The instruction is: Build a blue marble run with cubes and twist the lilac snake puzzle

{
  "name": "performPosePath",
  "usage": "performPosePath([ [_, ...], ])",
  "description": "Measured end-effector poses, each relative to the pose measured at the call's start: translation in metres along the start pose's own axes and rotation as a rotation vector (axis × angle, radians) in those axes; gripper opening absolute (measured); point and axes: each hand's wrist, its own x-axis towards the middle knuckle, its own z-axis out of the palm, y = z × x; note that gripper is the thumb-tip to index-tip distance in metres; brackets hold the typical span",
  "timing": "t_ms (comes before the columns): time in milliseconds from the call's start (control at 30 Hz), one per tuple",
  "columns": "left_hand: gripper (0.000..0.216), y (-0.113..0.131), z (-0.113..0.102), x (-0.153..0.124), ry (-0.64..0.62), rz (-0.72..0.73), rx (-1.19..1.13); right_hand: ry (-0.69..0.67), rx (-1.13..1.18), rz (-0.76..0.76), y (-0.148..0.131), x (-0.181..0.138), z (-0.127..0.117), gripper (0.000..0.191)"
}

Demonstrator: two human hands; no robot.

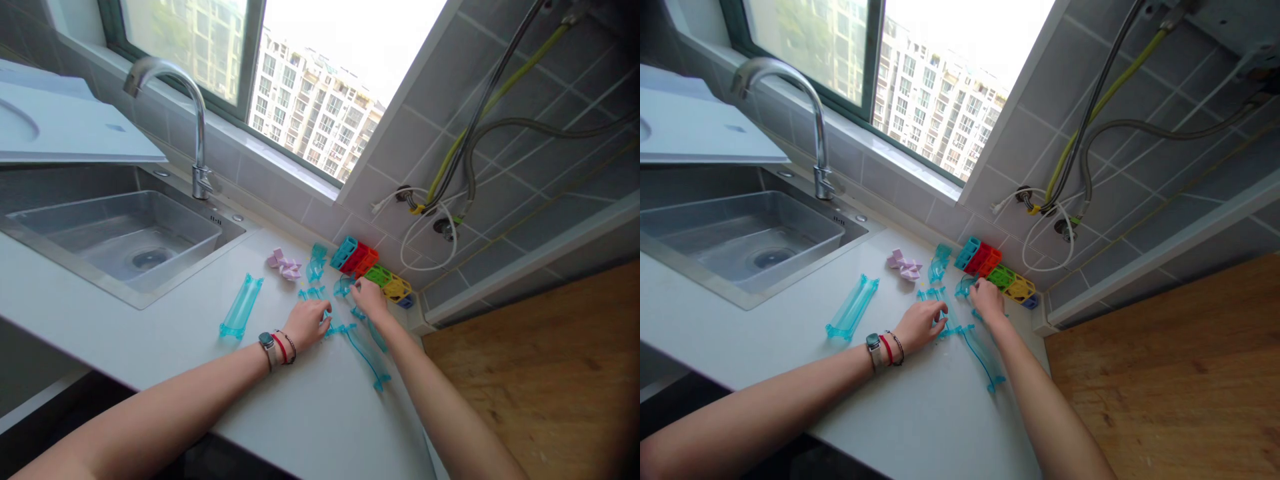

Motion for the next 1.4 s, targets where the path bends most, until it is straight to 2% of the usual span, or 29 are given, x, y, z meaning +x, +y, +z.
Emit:
performPosePath([
  [100, 0.015, -0.004, 0.002, 0.001, 0.018, -0.011, -0.017, -0.077, 0.106, -0.137, -0.018, -0.023, 0.017, 0.023],
  [167, 0.013, -0.006, 0.003, 0.003, 0.027, -0.016, -0.029, -0.082, 0.183, -0.178, -0.024, -0.037, 0.029, 0.027],
  [367, 0.016, -0.01, 0.005, 0.005, 0.04, -0.011, -0.066, 0.026, 0.399, -0.118, -0.016, -0.072, 0.05, 0.039],
  [500, 0.028, -0.013, 0.007, 0.004, 0.059, -0.01, -0.079, 0.052, 0.5, -0.124, -0.004, -0.091, 0.054, 0.041],
  [667, 0.051, -0.016, 0.01, 0.005, 0.07, 0.003, -0.102, 0.087, 0.495, -0.117, 0.003, -0.103, 0.051, 0.038],
  [767, 0.055, -0.018, 0.009, 0.008, 0.094, 0.001, -0.193, 0.182, 0.452, -0.11, 0.001, -0.11, 0.047, 0.033],
  [867, 0.054, -0.018, 0.007, 0.009, 0.111, -0.006, -0.282, 0.331, 0.44, -0.132, -0.004, -0.12, 0.046, 0.031],
  [933, 0.053, -0.018, 0.006, 0.01, 0.114, -0.011, -0.297, 0.362, 0.493, -0.142, -0.009, -0.126, 0.048, 0.032],
  [1100, 0.049, -0.017, 0.003, 0.012, 0.137, -0.029, -0.354, 0.238, 0.767, -0.051, -0.021, -0.132, 0.059, 0.049],
  [1233, 0.044, -0.017, 0.003, 0.014, 0.141, -0.063, -0.478, 0.194, 0.855, -0.005, -0.02, -0.13, 0.066, 0.056],
  [1300, 0.037, -0.016, 0.003, 0.015, 0.114, -0.09, -0.566, 0.185, 0.909, 0.04, -0.018, -0.129, 0.068, 0.061],
  [1400, 0.014, -0.011, 0.001, 0.015, 0.077, -0.127, -0.742, 0.181, 1.092, 0.139, -0.016, -0.127, 0.069, 0.068],
])
